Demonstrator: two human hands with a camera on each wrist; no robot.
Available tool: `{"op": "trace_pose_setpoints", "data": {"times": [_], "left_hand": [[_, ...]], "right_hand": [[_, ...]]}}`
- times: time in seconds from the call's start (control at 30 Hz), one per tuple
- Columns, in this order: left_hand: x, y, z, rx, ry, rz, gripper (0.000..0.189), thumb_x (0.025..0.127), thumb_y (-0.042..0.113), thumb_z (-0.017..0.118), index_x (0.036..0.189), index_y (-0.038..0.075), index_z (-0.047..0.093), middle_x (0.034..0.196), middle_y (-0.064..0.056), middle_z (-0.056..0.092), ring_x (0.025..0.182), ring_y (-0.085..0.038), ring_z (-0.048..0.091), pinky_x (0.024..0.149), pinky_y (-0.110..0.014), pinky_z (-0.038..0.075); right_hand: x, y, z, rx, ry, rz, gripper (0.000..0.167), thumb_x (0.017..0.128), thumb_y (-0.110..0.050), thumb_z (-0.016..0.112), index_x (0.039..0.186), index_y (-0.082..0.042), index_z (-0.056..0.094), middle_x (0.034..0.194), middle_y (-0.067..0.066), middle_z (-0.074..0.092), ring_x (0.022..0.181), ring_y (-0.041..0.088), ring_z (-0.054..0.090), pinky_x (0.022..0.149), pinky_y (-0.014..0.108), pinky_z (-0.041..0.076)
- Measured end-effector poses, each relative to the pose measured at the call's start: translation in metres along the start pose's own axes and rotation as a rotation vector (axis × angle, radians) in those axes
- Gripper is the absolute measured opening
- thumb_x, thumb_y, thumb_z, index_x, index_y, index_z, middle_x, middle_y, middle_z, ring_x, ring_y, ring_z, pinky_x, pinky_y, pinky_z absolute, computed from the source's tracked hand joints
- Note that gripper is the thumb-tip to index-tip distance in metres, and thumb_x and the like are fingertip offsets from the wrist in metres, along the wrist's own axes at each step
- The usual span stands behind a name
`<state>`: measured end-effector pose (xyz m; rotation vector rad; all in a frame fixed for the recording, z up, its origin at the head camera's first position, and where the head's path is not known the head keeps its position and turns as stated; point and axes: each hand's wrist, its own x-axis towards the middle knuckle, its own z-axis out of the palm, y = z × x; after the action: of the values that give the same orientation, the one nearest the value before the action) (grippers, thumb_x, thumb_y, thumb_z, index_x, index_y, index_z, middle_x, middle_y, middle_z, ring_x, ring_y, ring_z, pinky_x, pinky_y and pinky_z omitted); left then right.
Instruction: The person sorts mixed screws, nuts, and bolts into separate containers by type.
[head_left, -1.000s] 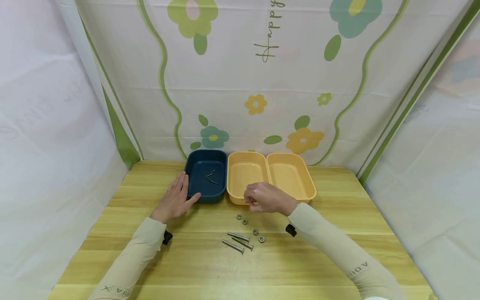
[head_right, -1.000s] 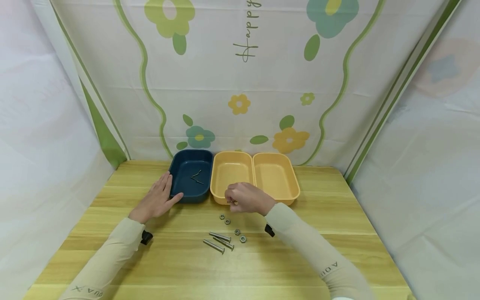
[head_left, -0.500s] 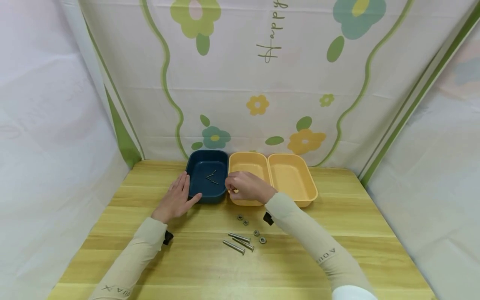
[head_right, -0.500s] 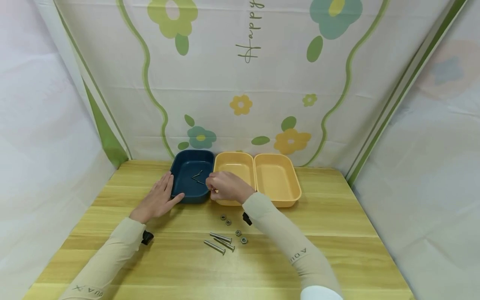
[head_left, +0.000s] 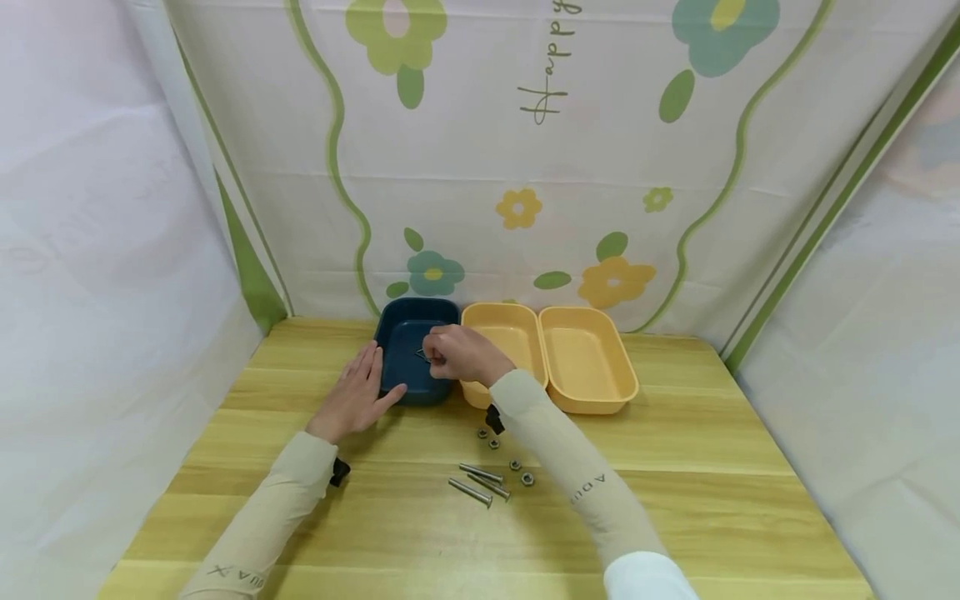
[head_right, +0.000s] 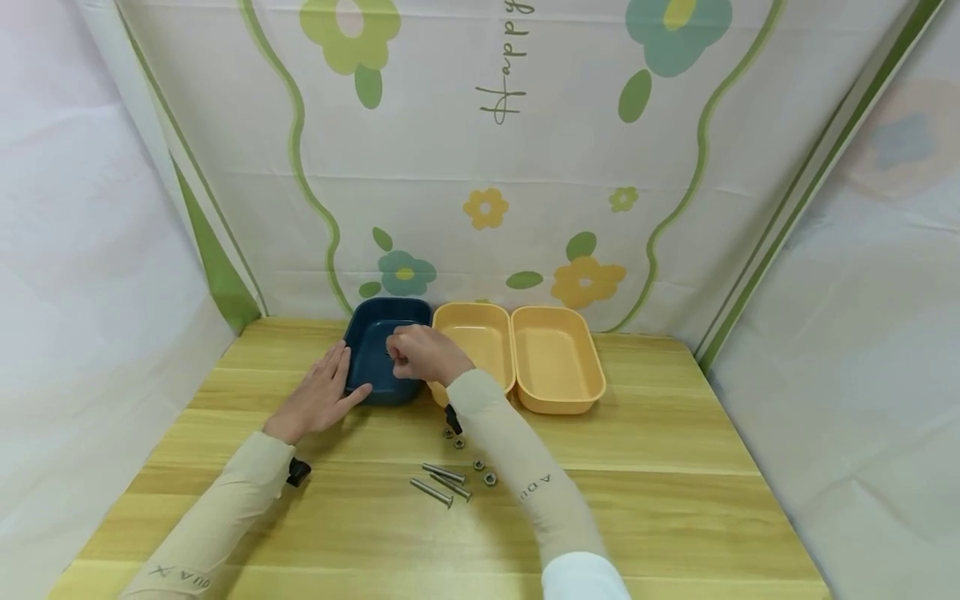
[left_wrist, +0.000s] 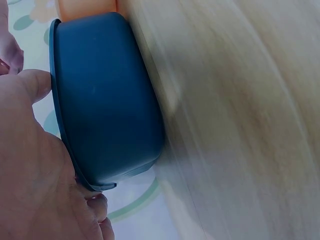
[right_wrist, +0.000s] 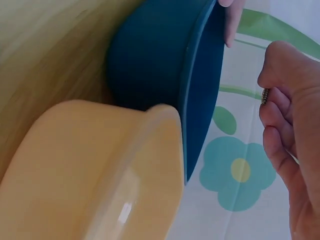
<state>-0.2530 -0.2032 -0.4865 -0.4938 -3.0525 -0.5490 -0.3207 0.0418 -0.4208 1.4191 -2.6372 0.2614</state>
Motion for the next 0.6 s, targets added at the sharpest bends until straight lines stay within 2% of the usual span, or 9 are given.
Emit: {"op": "trace_pose_setpoints", "data": {"times": [0.07, 0.17, 0.27, 0.5, 0.6], "left_hand": [[0.0, 0.0, 0.0, 0.002, -0.006, -0.001, 0.095, 0.109, 0.058, 0.045, 0.164, -0.013, 0.012, 0.175, -0.031, 0.005, 0.163, -0.048, 0.007, 0.131, -0.065, 0.014], [0.001, 0.0, 0.001, 0.003, -0.005, 0.001, 0.096, 0.109, 0.059, 0.044, 0.164, -0.013, 0.013, 0.175, -0.031, 0.006, 0.163, -0.048, 0.007, 0.131, -0.066, 0.014], [0.002, 0.0, 0.002, -0.006, 0.006, 0.011, 0.096, 0.109, 0.06, 0.043, 0.163, -0.014, 0.014, 0.174, -0.032, 0.007, 0.163, -0.049, 0.009, 0.13, -0.067, 0.015], [0.001, -0.001, 0.002, -0.008, 0.023, 0.007, 0.095, 0.109, 0.058, 0.044, 0.163, -0.015, 0.014, 0.174, -0.032, 0.007, 0.163, -0.05, 0.009, 0.131, -0.066, 0.014], [0.001, -0.001, 0.001, -0.01, 0.021, 0.009, 0.095, 0.109, 0.056, 0.046, 0.162, -0.015, 0.014, 0.174, -0.033, 0.007, 0.162, -0.05, 0.009, 0.131, -0.067, 0.014]], "right_hand": [[0.004, -0.001, 0.003, -0.014, 0.004, 0.006, 0.003, 0.098, -0.012, 0.071, 0.099, -0.011, 0.073, 0.096, 0.002, 0.067, 0.082, 0.015, 0.063, 0.073, 0.02, 0.052], [0.007, -0.003, 0.006, -0.03, 0.016, 0.023, 0.026, 0.1, -0.02, 0.073, 0.124, -0.008, 0.075, 0.121, 0.008, 0.072, 0.106, 0.02, 0.071, 0.091, 0.025, 0.06], [0.004, -0.002, 0.004, -0.03, 0.039, 0.05, 0.046, 0.101, -0.027, 0.074, 0.142, -0.008, 0.066, 0.14, 0.01, 0.067, 0.126, 0.023, 0.068, 0.103, 0.031, 0.059], [-0.013, 0.009, -0.009, -0.045, 0.079, 0.051, 0.046, 0.102, -0.03, 0.072, 0.141, -0.007, 0.066, 0.136, 0.011, 0.069, 0.115, 0.022, 0.073, 0.099, 0.03, 0.061], [-0.023, 0.016, -0.015, -0.064, 0.092, 0.054, 0.047, 0.102, -0.031, 0.072, 0.14, -0.005, 0.067, 0.135, 0.012, 0.07, 0.116, 0.023, 0.073, 0.1, 0.032, 0.061]]}}
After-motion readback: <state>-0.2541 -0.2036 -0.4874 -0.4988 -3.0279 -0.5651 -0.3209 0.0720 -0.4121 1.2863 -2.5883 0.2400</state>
